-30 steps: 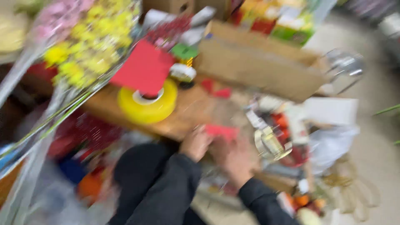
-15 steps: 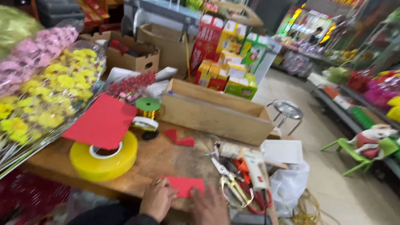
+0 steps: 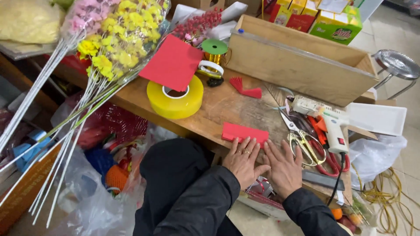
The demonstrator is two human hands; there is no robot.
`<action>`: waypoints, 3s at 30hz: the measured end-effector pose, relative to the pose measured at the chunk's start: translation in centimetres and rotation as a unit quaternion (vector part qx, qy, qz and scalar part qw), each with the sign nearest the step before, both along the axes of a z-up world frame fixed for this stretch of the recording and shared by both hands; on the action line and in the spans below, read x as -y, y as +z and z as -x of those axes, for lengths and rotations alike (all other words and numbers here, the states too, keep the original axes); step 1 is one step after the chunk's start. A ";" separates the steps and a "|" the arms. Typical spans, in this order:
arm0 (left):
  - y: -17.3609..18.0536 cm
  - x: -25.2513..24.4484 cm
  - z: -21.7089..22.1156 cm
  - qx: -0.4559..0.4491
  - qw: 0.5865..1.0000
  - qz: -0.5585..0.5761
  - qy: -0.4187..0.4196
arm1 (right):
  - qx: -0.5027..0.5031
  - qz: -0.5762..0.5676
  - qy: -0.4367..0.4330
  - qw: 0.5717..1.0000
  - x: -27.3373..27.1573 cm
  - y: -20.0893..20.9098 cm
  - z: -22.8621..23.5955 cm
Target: Folding small rectangular pieces of red paper into accordion-style decorative fans.
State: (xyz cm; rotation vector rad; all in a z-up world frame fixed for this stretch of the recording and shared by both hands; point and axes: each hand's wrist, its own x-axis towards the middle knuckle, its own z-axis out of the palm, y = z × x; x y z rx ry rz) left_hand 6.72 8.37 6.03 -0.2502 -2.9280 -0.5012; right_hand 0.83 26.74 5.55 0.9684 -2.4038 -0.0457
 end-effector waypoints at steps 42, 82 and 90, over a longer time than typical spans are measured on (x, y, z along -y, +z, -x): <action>4.3 5.0 -2.9 -0.421 0.896 -0.090 0.110 | -0.084 0.213 0.022 0.973 3.2 5.3 -0.6; -5.6 7.3 6.5 -0.061 0.981 -0.181 0.038 | 0.537 0.264 -0.090 0.796 4.3 5.5 5.5; -6.3 7.4 6.8 -0.095 0.984 -0.137 0.063 | 0.524 0.270 -0.116 0.799 4.6 4.1 6.1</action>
